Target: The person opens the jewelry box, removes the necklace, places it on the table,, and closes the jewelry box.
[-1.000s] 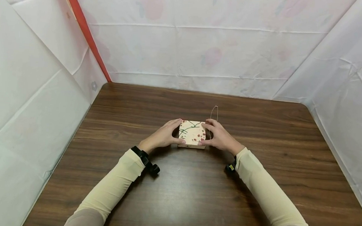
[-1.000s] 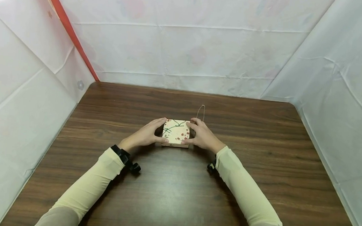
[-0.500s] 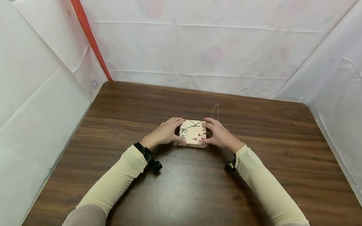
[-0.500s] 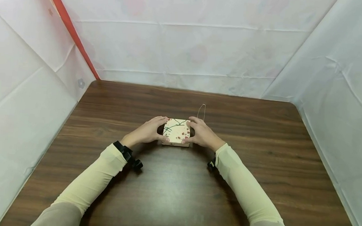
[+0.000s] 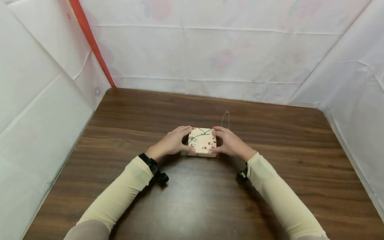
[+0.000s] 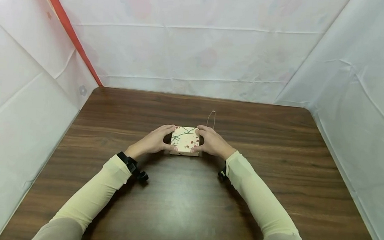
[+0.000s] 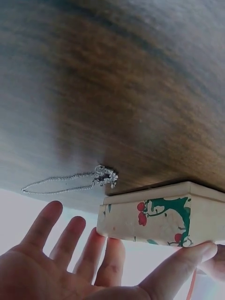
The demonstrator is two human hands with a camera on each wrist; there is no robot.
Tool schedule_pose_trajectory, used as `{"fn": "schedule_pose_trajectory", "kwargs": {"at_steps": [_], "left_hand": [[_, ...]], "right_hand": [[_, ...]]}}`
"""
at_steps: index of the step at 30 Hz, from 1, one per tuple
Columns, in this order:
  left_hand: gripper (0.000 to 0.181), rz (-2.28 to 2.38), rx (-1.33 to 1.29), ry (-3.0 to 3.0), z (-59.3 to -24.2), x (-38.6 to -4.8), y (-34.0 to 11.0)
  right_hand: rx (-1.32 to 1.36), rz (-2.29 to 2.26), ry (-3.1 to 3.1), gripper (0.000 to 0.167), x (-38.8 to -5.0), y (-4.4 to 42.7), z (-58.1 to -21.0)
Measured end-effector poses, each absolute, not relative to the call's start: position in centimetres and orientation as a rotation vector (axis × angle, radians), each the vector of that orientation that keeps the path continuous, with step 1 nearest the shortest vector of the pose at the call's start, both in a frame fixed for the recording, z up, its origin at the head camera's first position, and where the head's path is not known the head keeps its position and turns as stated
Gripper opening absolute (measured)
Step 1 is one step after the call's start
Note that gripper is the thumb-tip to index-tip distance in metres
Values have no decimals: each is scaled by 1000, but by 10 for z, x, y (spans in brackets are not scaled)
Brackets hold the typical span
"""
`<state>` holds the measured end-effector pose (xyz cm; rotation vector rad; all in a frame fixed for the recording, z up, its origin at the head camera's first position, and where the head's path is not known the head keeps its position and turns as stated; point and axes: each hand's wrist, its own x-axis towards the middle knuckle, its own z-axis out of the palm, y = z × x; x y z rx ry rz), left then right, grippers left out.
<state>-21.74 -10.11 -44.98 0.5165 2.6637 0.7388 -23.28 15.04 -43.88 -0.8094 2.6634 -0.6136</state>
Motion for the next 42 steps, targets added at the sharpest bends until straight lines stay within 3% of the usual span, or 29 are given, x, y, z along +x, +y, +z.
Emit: {"fn": "schedule_pose_trajectory", "kwargs": {"at_steps": [34,42], "left_hand": [[92,753,510,2667,-455,-216,-100],[92,755,452,2654,-452,-215,-108]], "right_hand": [[-851,-477,2694,83,-233,153,-441],[-892,-644,2685,79,-227,147,-446]]}}
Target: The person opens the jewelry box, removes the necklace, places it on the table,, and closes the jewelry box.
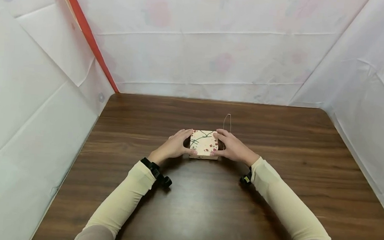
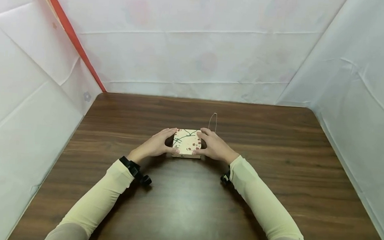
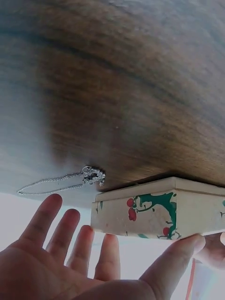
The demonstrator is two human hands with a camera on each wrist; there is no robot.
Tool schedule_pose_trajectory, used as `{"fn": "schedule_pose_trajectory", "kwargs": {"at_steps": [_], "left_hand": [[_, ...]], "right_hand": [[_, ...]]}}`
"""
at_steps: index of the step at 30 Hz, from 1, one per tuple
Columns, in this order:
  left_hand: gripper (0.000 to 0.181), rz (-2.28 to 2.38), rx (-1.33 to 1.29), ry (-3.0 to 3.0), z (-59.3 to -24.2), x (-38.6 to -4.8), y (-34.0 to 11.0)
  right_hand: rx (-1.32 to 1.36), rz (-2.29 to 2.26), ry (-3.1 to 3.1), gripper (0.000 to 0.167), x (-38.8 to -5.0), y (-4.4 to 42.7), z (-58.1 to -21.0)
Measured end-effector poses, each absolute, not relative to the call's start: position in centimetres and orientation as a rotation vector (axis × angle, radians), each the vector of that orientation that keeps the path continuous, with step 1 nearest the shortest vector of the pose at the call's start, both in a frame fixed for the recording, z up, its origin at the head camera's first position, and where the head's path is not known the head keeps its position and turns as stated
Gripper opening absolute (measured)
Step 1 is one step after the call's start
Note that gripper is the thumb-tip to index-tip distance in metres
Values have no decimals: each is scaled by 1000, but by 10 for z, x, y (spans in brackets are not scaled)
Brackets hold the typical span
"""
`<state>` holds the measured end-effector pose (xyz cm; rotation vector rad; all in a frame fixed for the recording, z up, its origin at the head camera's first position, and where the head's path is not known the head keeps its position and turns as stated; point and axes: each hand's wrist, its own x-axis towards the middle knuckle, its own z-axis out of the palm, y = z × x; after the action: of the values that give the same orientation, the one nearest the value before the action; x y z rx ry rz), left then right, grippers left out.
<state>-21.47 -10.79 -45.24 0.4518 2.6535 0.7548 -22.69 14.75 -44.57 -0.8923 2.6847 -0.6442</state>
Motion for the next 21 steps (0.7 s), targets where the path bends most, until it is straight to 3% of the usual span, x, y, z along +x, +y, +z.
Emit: {"fn": "schedule_pose_trajectory", "kwargs": {"at_steps": [21], "left_hand": [[74,957,425,2859,-453,-210,-118]], "right_hand": [[-697,-741,2791,76,-217,148,-441]]}}
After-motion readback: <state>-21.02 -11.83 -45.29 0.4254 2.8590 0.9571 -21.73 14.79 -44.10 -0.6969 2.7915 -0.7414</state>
